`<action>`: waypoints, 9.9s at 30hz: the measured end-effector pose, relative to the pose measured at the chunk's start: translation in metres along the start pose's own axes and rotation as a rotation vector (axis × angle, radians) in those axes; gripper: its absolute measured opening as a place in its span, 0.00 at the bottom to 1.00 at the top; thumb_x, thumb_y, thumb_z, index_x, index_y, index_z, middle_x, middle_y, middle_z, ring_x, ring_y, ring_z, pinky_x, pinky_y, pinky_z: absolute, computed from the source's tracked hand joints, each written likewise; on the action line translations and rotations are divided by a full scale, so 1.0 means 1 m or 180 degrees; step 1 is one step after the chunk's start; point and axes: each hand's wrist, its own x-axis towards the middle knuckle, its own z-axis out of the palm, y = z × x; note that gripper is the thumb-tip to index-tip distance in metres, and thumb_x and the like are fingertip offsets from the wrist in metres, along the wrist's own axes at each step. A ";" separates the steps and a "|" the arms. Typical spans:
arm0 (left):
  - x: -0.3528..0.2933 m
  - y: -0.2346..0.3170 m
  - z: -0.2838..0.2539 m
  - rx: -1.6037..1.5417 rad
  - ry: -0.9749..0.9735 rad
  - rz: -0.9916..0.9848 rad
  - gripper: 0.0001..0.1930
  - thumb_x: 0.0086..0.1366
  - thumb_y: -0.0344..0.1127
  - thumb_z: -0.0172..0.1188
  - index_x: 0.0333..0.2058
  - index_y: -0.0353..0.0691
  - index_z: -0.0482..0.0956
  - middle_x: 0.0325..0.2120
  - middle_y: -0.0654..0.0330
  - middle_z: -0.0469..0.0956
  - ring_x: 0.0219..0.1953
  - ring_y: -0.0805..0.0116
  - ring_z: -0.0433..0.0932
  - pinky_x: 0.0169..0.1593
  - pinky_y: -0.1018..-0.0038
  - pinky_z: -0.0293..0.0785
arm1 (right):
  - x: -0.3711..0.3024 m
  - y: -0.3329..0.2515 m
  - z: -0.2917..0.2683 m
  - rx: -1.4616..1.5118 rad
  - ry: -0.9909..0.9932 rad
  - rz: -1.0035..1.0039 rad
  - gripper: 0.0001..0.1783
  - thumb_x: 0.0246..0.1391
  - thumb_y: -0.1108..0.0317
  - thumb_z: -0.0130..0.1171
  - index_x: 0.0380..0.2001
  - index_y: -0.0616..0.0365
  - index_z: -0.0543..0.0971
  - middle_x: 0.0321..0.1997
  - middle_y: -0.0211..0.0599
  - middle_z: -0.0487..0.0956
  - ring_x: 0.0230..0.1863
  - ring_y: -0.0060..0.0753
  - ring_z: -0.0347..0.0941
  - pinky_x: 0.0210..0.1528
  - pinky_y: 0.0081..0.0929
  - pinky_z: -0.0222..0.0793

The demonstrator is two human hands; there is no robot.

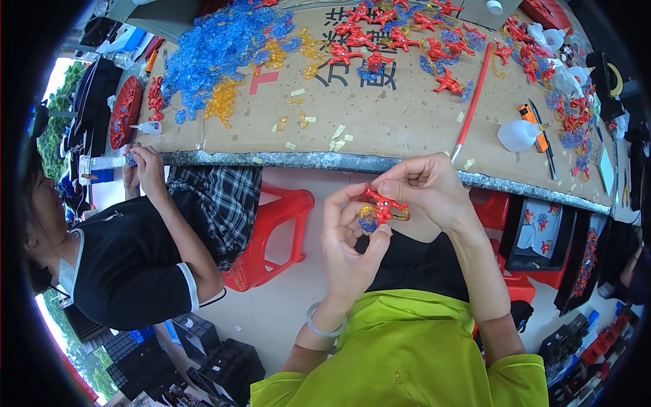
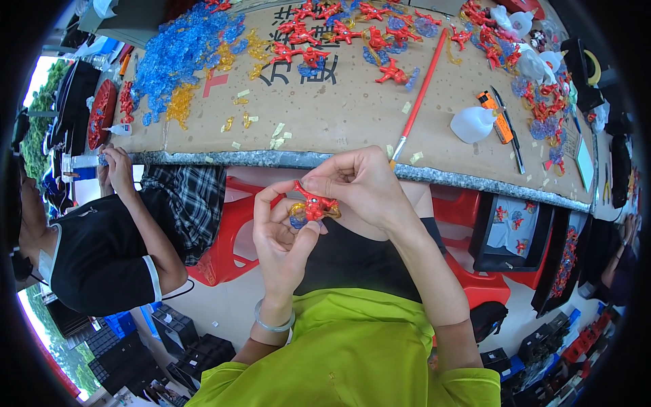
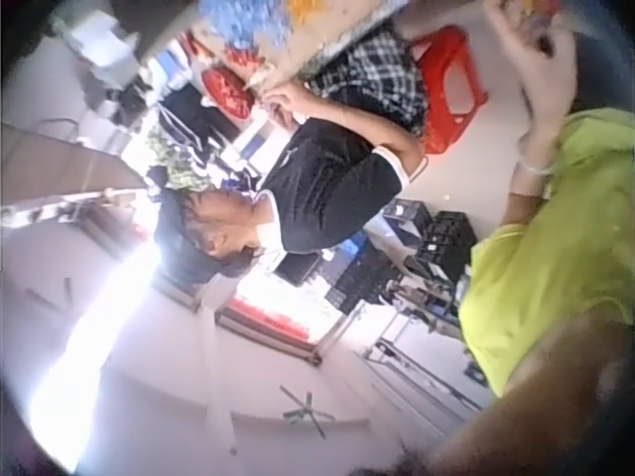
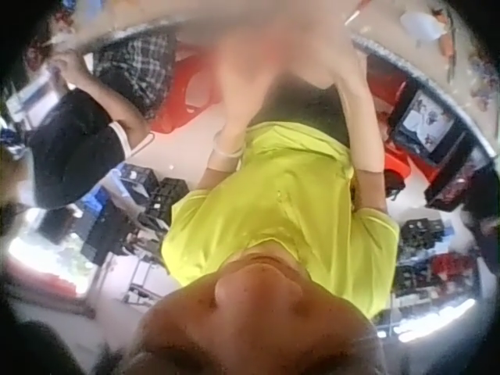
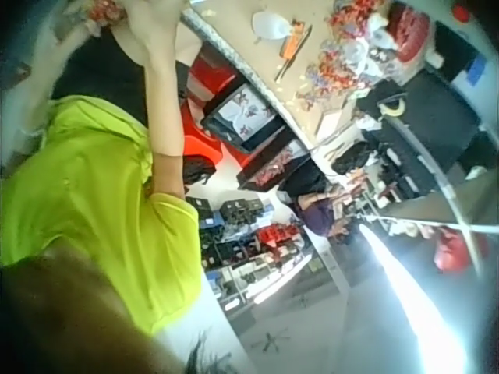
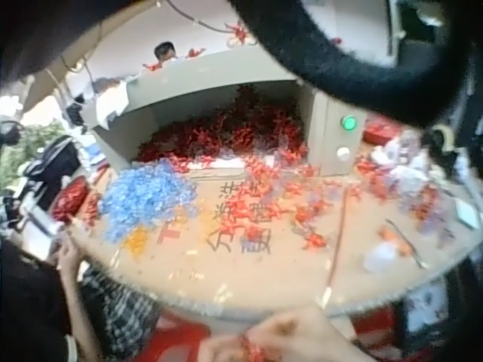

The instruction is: The person assembles toy figurines by fitting plastic parts together by hand and applying glue from a bottle.

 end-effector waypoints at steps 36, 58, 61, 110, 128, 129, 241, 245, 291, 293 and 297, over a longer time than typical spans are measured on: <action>-0.002 0.001 -0.005 0.0265 -0.0201 0.0414 0.35 0.50 0.23 0.70 0.54 0.34 0.59 0.33 0.57 0.77 0.37 0.70 0.80 0.41 0.78 0.76 | -0.008 -0.015 -0.014 -0.0285 -0.0097 -0.0088 0.11 0.43 0.85 0.63 0.34 0.69 0.81 0.32 0.46 0.82 0.37 0.32 0.81 0.43 0.25 0.77; -0.004 0.002 -0.002 0.0793 -0.0089 0.0545 0.38 0.49 0.19 0.68 0.56 0.35 0.56 0.39 0.54 0.75 0.43 0.67 0.77 0.50 0.75 0.73 | -0.021 -0.026 -0.004 -0.0612 0.0040 -0.0424 0.16 0.47 0.80 0.63 0.42 0.70 0.78 0.36 0.44 0.82 0.41 0.28 0.79 0.45 0.21 0.75; -0.001 0.005 -0.002 -0.0517 -0.0218 -0.0005 0.28 0.54 0.20 0.63 0.53 0.32 0.62 0.40 0.54 0.76 0.45 0.69 0.77 0.51 0.75 0.72 | -0.026 -0.030 0.003 -0.0858 0.0163 -0.0612 0.18 0.47 0.80 0.63 0.44 0.68 0.77 0.35 0.42 0.82 0.40 0.26 0.79 0.45 0.21 0.73; 0.000 0.000 0.000 0.1576 0.0452 0.0992 0.07 0.50 0.24 0.64 0.29 0.31 0.76 0.23 0.58 0.76 0.26 0.72 0.73 0.33 0.79 0.68 | -0.016 -0.018 0.008 -0.0396 -0.0149 -0.0602 0.15 0.48 0.81 0.59 0.41 0.67 0.71 0.28 0.37 0.81 0.34 0.19 0.76 0.38 0.18 0.71; -0.006 -0.009 -0.011 -0.0907 -0.0004 -0.0080 0.06 0.59 0.20 0.55 0.37 0.30 0.73 0.34 0.53 0.79 0.38 0.69 0.79 0.44 0.74 0.76 | -0.022 -0.031 0.021 -0.1249 -0.0043 -0.0503 0.10 0.48 0.77 0.63 0.35 0.65 0.74 0.26 0.32 0.80 0.31 0.15 0.74 0.35 0.14 0.69; -0.005 -0.010 -0.012 -0.0944 -0.0017 -0.0075 0.06 0.59 0.20 0.56 0.36 0.30 0.74 0.34 0.53 0.79 0.38 0.69 0.79 0.44 0.74 0.76 | -0.022 -0.031 0.021 -0.1248 -0.0039 -0.0505 0.10 0.48 0.77 0.63 0.35 0.65 0.74 0.26 0.32 0.80 0.31 0.15 0.74 0.35 0.14 0.69; 0.459 0.092 0.066 0.5260 0.0449 0.1918 0.23 0.55 0.42 0.60 0.49 0.45 0.73 0.45 0.46 0.75 0.50 0.47 0.73 0.53 0.52 0.68 | -0.033 0.084 -0.021 -0.1090 -0.1623 0.0497 0.14 0.61 0.66 0.50 0.44 0.63 0.77 0.26 0.34 0.82 0.29 0.22 0.78 0.34 0.21 0.74; 0.450 0.099 0.065 0.4921 0.0343 0.2010 0.22 0.54 0.37 0.61 0.50 0.44 0.73 0.45 0.47 0.76 0.50 0.47 0.72 0.54 0.55 0.69 | -0.034 0.082 -0.018 -0.1085 -0.1584 0.0544 0.15 0.61 0.66 0.50 0.44 0.64 0.77 0.26 0.34 0.82 0.28 0.22 0.78 0.34 0.21 0.74; 0.006 0.006 -0.012 -0.0849 -0.0301 0.0273 0.10 0.60 0.27 0.63 0.40 0.32 0.76 0.43 0.56 0.75 0.45 0.70 0.75 0.51 0.74 0.74 | -0.058 -0.004 0.014 -0.1047 0.0068 -0.1923 0.25 0.46 0.78 0.65 0.50 0.65 0.74 0.42 0.37 0.72 0.35 0.22 0.72 0.40 0.19 0.71; 0.005 0.006 -0.013 -0.0711 -0.0343 0.0315 0.10 0.59 0.26 0.63 0.39 0.31 0.76 0.43 0.56 0.75 0.44 0.70 0.76 0.49 0.75 0.75 | -0.059 -0.002 0.012 -0.0910 0.0039 -0.1806 0.25 0.46 0.78 0.65 0.51 0.66 0.73 0.42 0.36 0.72 0.35 0.21 0.72 0.41 0.19 0.71; 0.005 0.003 -0.015 -0.0577 -0.0492 0.0314 0.10 0.58 0.25 0.63 0.39 0.30 0.76 0.42 0.56 0.75 0.43 0.70 0.77 0.47 0.76 0.76 | -0.059 0.009 0.003 -0.0694 -0.0146 -0.1622 0.26 0.42 0.78 0.68 0.47 0.67 0.74 0.43 0.35 0.73 0.36 0.21 0.73 0.43 0.20 0.72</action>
